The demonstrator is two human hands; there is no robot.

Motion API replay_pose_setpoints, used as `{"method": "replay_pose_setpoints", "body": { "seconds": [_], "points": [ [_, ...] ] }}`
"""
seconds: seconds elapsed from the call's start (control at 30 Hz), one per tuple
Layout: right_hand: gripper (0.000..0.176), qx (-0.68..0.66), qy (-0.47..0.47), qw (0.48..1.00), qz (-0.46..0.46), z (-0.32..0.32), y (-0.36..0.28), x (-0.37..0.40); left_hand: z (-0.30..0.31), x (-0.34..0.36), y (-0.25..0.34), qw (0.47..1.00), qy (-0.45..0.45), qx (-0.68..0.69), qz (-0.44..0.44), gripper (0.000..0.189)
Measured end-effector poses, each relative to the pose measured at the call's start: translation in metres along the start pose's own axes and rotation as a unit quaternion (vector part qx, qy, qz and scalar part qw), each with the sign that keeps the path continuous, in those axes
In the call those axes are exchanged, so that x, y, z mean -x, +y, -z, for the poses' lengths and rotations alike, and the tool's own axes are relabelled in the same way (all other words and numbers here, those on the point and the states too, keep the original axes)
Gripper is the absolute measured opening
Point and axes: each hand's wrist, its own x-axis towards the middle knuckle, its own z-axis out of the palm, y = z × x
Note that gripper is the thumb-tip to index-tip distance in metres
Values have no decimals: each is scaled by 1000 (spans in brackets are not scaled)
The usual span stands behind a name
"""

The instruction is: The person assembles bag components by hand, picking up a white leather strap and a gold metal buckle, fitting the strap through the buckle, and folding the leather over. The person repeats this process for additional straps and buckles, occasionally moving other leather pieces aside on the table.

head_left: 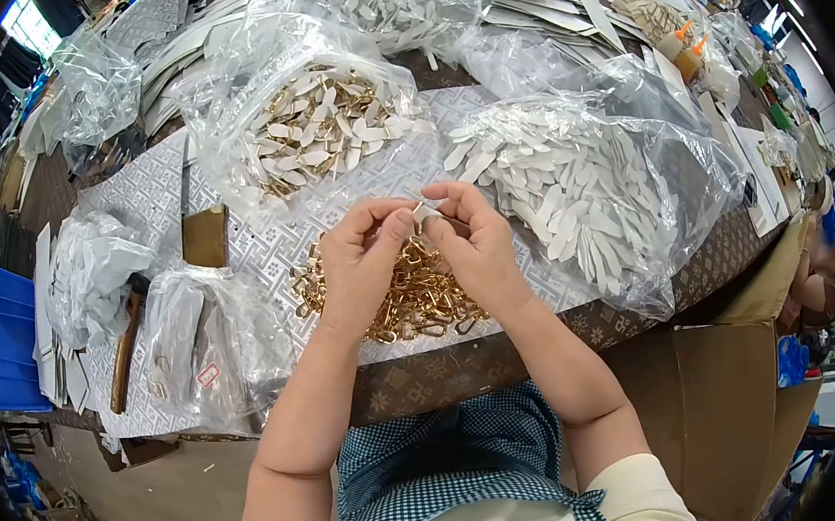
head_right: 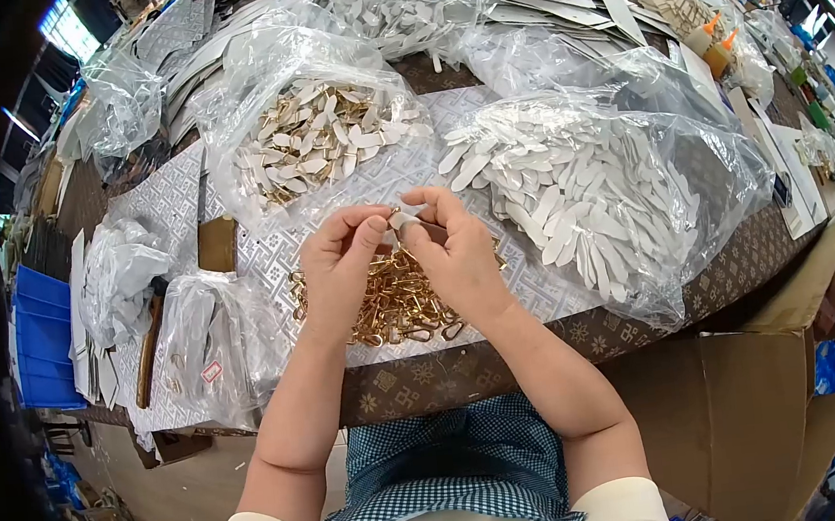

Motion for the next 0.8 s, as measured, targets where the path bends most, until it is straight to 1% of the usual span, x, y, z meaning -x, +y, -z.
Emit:
{"method": "replay_pose_setpoints", "body": {
  "seconds": [0.03, 0.13, 0.2, 0.3, 0.33, 0.4, 0.53, 0.6, 0.7, 0.73, 0.8],
  "points": [
    [30, -1, -1, 1000, -2, 0, 0, 0, -1, 0, 2, 1000, -6, 28, 5, 16],
    [27, 11, -13, 1000, 2, 2, 0, 1, 5, -4, 11, 987, -17, 94, 131, 17],
    [25, 38, -34, 998, 23, 5, 3, 2, 10, -7, 8, 983, -60, 102, 143, 19],
    [24, 51, -60, 996, 27, 5, -3, 4, 16, -11, 3, 977, -98, 102, 158, 20],
    [24, 64, -60, 995, 43, 5, -3, 4, 17, -11, 3, 976, -108, 100, 162, 20],
    [26, 88, -60, 992, 73, 5, -4, 4, 17, -11, 4, 976, -101, 95, 169, 19],
    [31, 96, -60, 989, 95, 3, -9, 4, 17, -10, 7, 975, -91, 77, 188, 19],
    [31, 80, -66, 990, 94, 4, -8, 4, 19, -11, 3, 979, -104, 73, 162, 19],
    [31, 176, -92, 960, 195, 9, -10, 1, 20, -10, 7, 981, -122, 60, 135, 20],
    [29, 161, -84, 970, 164, 9, -9, 2, 19, -9, 9, 982, -128, 55, 129, 20],
    [26, 130, -68, 984, 102, 7, -6, 4, 18, -8, 12, 979, -135, 55, 145, 19]
  ]
}}
